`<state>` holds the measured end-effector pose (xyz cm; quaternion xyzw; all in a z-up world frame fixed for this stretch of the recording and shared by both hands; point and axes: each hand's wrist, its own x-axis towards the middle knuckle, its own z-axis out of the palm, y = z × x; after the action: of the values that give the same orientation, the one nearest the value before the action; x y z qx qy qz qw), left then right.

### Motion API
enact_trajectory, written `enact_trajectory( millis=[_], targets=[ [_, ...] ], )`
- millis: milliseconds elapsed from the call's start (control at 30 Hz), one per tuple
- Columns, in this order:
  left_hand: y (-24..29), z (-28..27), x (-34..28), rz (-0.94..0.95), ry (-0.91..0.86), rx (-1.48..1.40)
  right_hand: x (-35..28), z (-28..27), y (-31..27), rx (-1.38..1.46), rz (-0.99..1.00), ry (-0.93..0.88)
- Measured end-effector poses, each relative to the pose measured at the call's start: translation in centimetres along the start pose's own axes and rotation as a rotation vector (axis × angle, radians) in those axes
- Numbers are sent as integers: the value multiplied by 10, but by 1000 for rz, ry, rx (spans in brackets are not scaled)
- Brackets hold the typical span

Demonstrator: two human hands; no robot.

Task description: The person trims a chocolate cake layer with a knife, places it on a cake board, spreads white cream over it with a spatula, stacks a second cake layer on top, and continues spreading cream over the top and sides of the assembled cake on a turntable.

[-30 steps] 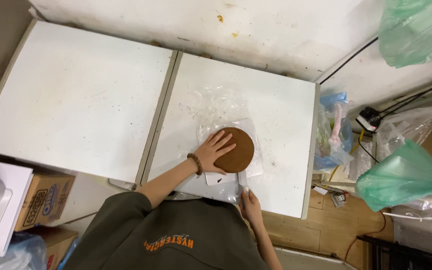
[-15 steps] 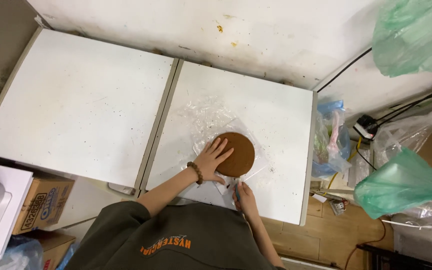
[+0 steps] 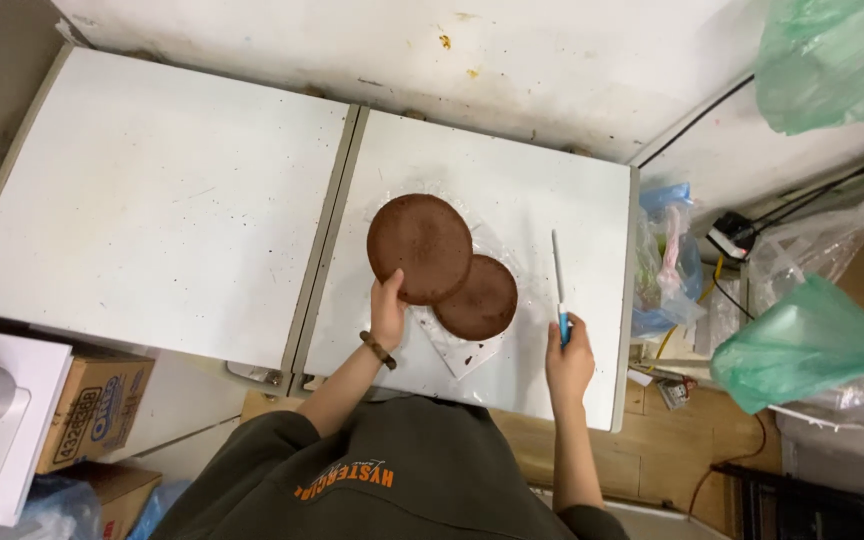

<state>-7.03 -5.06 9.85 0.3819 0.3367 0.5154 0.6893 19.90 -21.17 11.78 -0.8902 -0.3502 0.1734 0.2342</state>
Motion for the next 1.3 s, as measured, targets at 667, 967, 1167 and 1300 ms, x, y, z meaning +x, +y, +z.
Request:
enact_trajectory(
  millis=[667,967,1167,1300],
  targets=[
    [42,-65,-90,-996,-747,-67,-404,147,77,178,457,509],
    [15,12,-196,-1248,-1022,-76,-652,141,147,294,1105,987],
    [-42,66,-306,-1405,-1126,-42,-765,54,253,21,1110,1215],
    [-74,141,-422,-1353,-1188,20,-883,1,369,-348,1216,1115]
  ],
)
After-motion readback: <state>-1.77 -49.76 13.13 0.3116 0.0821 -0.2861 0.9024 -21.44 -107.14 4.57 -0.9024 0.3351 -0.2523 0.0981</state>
